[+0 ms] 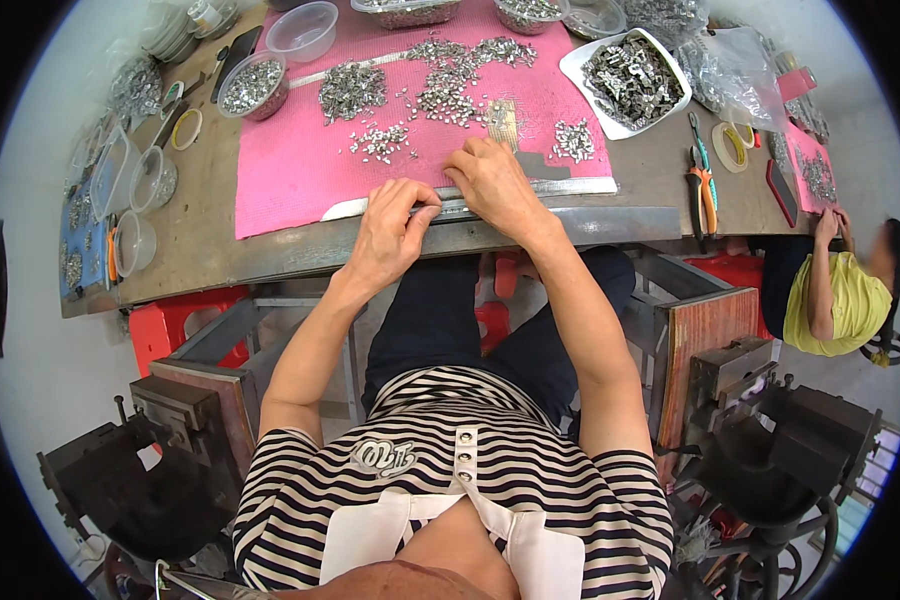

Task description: The person repeatedly picks up small silver-colored metal pieces from a pink mat, places them into a metal jig, and uses a manual press to crimp or shape them. They then remove the processed pieces and place them into a white tray. The process is repeated continuously throughout the clip.

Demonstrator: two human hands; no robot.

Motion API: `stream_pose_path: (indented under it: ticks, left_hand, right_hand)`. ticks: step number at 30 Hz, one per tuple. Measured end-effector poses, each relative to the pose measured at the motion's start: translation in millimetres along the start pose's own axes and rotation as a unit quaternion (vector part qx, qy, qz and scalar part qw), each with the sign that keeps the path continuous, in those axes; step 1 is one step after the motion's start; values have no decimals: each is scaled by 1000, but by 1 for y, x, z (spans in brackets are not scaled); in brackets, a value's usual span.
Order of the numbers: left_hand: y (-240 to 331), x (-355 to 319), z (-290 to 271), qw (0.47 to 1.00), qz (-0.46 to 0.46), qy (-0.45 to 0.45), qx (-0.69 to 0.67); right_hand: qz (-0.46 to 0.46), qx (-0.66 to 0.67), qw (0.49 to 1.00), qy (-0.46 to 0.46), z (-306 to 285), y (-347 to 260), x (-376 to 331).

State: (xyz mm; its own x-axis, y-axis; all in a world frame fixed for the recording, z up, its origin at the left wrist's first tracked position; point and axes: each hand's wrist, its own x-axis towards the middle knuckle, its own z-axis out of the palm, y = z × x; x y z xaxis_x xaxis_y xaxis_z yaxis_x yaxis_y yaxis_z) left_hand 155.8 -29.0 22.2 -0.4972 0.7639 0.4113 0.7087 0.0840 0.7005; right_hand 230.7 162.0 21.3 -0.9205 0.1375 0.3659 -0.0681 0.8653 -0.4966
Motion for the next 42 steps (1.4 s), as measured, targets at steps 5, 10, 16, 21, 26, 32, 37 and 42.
stream_pose_path:
  ticks: [5, 10, 16, 21, 26, 32, 37, 42]
  left_hand:
    - [-3, 0, 4, 999, 41, 19, 22]
    - [4, -3, 9, 991, 89, 52, 87]
    - [0, -8, 5, 984, 130, 72, 95]
    - [-12, -3, -5, 992, 82, 55, 83]
    - [-41, 31, -15, 981, 41, 80, 175]
    - [-50, 38, -15, 978, 34, 38, 202]
    - [-50, 34, -22, 989, 5, 18, 147]
    - [-49, 37, -18, 988, 13, 32, 153]
  right_hand:
    - [-42, -16, 999, 1, -3, 1, 1]
    - [-22, -11, 1000, 0, -6, 1, -2]
    - [112, 160, 981, 2, -22, -23, -18]
    - [54, 167, 984, 34, -15, -32, -37]
    - [16, 129, 990, 51, -6, -36, -39]
    - [-34, 64, 994, 85, 1, -36, -41]
    - [-85, 19, 994, 63, -11, -36, -40]
    - [11, 27, 1000, 8, -23, -33, -24]
